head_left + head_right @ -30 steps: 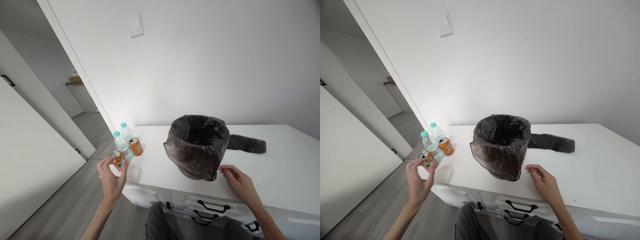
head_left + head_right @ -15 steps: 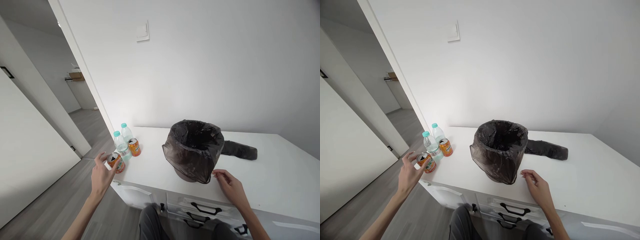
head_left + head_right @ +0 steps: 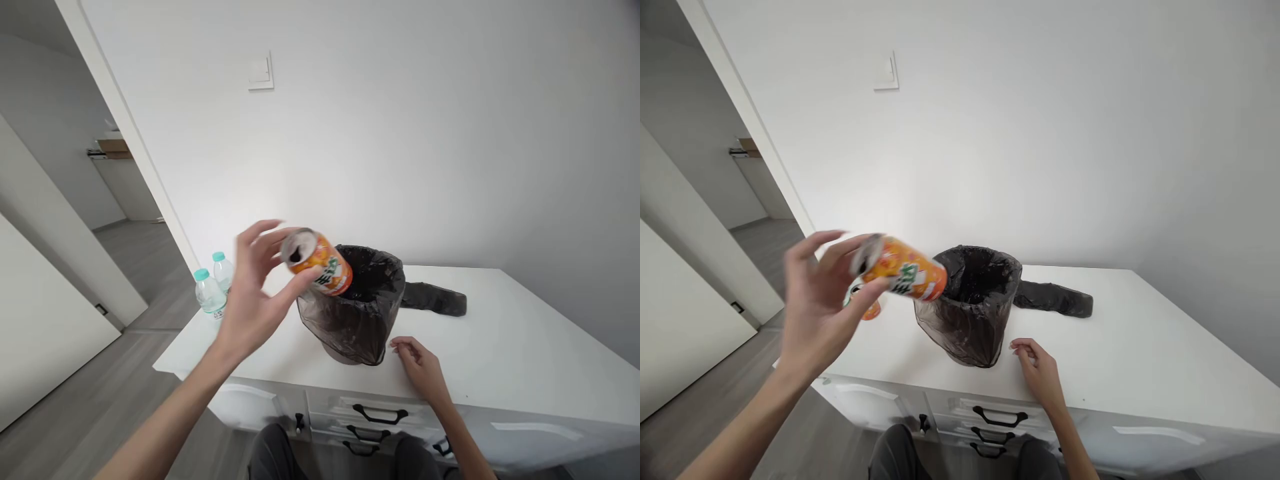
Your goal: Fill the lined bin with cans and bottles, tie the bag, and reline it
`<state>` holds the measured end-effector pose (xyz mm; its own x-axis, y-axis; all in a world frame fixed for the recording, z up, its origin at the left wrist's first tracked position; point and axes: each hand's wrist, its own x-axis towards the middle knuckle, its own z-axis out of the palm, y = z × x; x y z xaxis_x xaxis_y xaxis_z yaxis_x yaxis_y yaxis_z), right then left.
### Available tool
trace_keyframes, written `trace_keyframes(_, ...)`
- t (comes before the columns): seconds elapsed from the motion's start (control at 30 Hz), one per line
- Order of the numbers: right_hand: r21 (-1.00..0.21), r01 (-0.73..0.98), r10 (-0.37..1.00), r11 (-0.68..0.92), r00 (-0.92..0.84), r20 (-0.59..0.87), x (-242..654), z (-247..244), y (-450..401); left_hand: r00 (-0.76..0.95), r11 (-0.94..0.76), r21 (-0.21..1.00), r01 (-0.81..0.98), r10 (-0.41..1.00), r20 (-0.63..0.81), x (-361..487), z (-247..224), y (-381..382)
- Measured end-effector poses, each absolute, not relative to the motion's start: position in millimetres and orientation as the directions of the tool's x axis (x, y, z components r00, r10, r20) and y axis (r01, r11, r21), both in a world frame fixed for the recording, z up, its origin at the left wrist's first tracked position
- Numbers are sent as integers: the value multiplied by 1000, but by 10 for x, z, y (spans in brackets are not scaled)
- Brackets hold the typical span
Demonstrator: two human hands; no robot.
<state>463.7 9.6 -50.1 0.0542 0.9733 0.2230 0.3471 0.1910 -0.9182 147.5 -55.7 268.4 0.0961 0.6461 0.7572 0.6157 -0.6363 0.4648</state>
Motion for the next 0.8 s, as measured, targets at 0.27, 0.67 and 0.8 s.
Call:
trace_keyframes(0.27,-934,299,973,198,52,223,4556,-302,64,608,-687,491,536,717,340,1901,2596,512)
trace_keyframes(0.67,-934,312,975,174,78,208,4499,-190,21,704,-700,92,708,709,-23,1793,2453,1078)
trace_keyframes(0.8,-930,320,972,181,86,219,4497,-183,18,699,-748,136,649,658,282,1687,2506,975)
